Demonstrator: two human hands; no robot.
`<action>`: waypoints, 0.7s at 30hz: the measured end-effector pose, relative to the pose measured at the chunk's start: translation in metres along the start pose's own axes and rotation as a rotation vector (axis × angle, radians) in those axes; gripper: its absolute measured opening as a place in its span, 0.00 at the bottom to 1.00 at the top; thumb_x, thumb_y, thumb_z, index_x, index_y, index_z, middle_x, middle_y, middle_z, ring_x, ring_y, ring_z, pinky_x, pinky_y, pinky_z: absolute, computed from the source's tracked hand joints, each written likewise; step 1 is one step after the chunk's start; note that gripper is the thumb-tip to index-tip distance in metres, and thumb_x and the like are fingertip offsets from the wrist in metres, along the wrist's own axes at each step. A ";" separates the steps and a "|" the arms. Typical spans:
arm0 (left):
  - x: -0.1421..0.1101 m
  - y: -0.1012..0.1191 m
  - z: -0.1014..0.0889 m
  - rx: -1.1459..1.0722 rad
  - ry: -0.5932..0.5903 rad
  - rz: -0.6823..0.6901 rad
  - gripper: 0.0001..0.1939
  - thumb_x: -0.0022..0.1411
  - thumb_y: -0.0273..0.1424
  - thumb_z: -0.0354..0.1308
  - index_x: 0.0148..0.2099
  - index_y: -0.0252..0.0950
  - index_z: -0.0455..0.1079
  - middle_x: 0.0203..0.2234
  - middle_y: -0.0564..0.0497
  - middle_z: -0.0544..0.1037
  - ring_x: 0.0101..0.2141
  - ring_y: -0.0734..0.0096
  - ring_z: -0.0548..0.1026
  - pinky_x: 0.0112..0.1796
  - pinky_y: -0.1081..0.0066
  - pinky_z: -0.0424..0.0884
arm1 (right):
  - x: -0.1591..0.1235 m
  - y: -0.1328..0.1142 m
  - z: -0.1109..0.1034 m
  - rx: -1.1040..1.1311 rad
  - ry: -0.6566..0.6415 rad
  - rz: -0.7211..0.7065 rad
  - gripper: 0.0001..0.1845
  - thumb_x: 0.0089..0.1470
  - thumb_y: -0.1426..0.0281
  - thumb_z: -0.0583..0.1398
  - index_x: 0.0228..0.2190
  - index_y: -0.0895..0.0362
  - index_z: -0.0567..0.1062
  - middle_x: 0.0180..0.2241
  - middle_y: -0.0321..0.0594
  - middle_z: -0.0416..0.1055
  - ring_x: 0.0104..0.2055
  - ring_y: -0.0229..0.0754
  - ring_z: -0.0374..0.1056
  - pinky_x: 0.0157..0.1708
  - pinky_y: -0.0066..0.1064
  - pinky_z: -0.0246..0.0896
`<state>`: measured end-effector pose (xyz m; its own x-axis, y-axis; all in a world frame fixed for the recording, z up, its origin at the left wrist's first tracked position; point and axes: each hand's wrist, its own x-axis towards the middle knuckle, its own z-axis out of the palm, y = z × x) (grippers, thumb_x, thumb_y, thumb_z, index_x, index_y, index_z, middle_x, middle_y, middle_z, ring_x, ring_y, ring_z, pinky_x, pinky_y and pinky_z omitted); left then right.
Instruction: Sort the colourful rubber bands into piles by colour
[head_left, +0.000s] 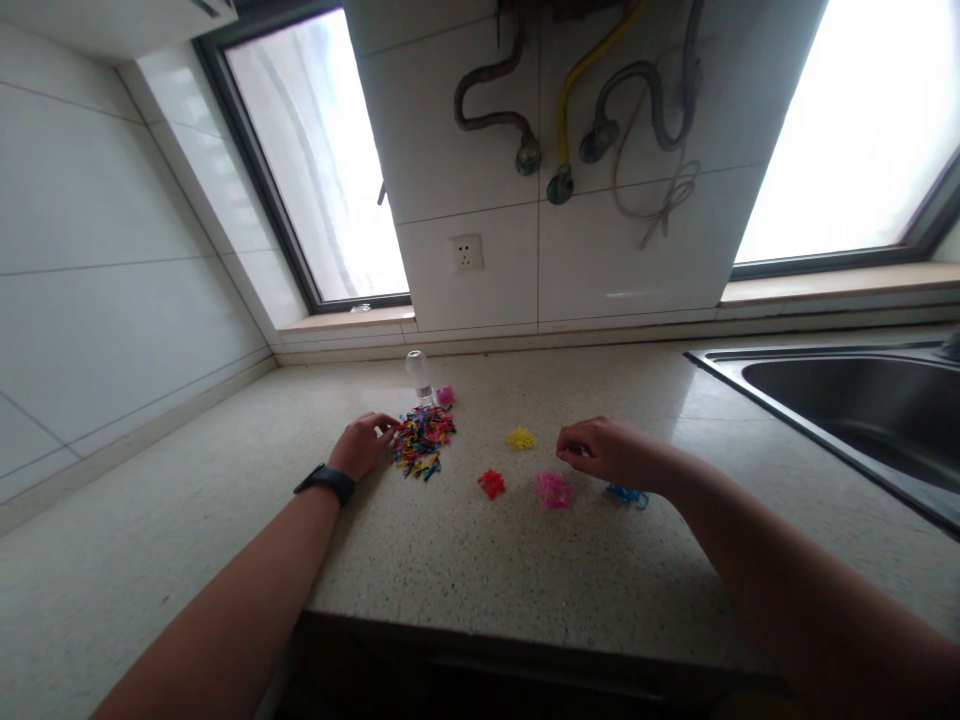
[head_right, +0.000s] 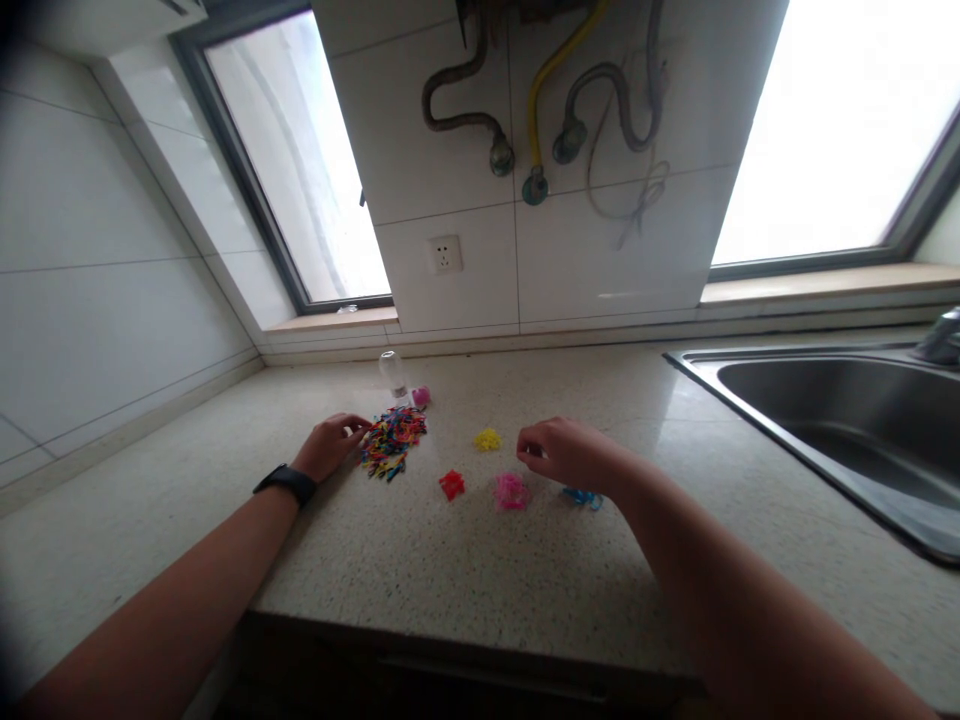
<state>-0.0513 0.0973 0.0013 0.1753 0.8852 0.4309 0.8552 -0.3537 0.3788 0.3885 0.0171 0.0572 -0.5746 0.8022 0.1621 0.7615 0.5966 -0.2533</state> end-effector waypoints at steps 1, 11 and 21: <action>0.000 0.000 0.000 -0.002 -0.005 0.001 0.14 0.60 0.38 0.55 0.42 0.39 0.78 0.33 0.49 0.77 0.30 0.69 0.72 0.36 0.70 0.68 | 0.000 0.000 0.000 -0.001 -0.001 -0.001 0.12 0.59 0.65 0.56 0.35 0.55 0.78 0.32 0.41 0.77 0.32 0.40 0.68 0.33 0.30 0.53; 0.000 0.001 -0.001 -0.011 -0.015 -0.015 0.13 0.58 0.39 0.57 0.40 0.38 0.77 0.33 0.49 0.78 0.30 0.69 0.72 0.34 0.70 0.68 | -0.001 -0.004 -0.002 0.010 -0.019 0.002 0.13 0.59 0.65 0.56 0.36 0.55 0.79 0.32 0.43 0.77 0.33 0.41 0.69 0.33 0.31 0.55; 0.000 0.002 -0.001 -0.034 0.009 -0.035 0.16 0.60 0.41 0.54 0.39 0.36 0.76 0.34 0.47 0.79 0.29 0.69 0.72 0.34 0.69 0.68 | -0.001 -0.003 -0.001 -0.007 -0.003 -0.007 0.12 0.59 0.66 0.56 0.36 0.55 0.79 0.33 0.42 0.77 0.32 0.40 0.68 0.32 0.30 0.54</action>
<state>-0.0504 0.0963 0.0023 0.1409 0.8946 0.4241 0.8438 -0.3326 0.4212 0.3873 0.0145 0.0592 -0.5807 0.7980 0.1610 0.7597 0.6023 -0.2452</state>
